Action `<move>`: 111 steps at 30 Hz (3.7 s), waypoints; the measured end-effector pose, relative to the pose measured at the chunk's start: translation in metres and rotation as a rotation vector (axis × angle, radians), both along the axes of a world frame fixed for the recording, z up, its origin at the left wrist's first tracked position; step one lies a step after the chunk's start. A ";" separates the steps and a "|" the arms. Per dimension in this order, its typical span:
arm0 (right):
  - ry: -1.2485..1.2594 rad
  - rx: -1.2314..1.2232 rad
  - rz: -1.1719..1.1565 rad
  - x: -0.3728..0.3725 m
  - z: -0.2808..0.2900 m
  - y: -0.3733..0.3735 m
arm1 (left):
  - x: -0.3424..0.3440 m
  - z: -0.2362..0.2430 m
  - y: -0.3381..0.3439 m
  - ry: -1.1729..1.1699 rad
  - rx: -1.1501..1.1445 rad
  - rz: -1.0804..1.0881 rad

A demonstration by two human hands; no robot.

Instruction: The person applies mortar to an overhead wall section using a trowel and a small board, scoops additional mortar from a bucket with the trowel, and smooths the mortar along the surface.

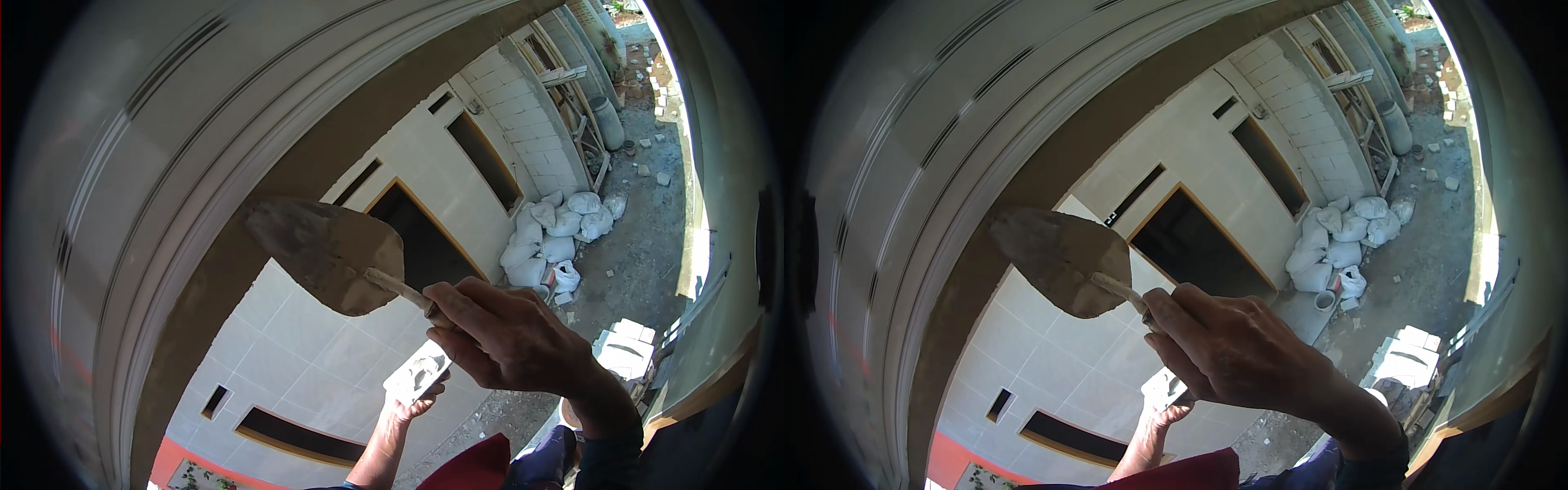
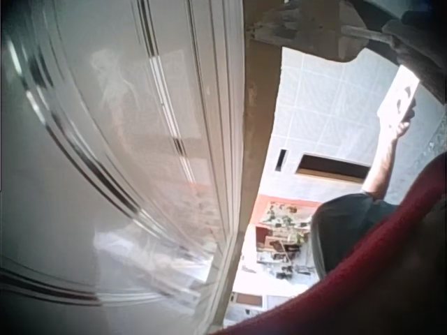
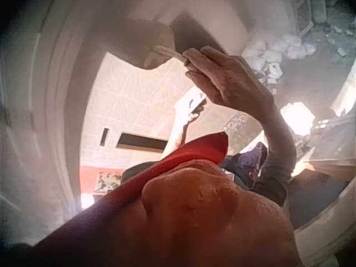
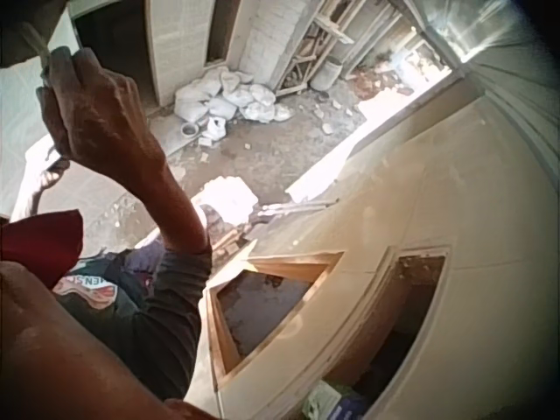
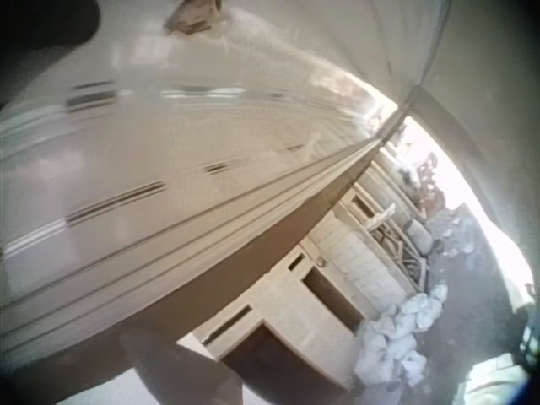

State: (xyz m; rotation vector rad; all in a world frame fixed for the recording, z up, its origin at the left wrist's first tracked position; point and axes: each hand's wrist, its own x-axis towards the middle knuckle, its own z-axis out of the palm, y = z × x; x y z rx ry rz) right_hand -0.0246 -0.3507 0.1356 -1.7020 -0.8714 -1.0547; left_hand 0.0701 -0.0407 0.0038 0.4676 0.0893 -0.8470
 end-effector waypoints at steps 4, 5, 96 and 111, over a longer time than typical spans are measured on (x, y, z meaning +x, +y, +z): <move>0.002 0.087 -0.175 0.027 -0.002 -0.044 | 0.006 -0.003 -0.002 0.044 -0.067 -0.109; -0.015 0.135 -0.228 0.035 -0.004 -0.059 | 0.005 -0.004 -0.002 0.078 -0.054 -0.084; 0.566 1.167 0.283 0.009 -0.067 -0.070 | 0.017 -0.062 -0.003 0.231 -0.026 -0.167; 0.416 1.125 1.010 0.058 0.048 -0.082 | 0.013 -0.063 -0.004 0.260 -0.037 -0.137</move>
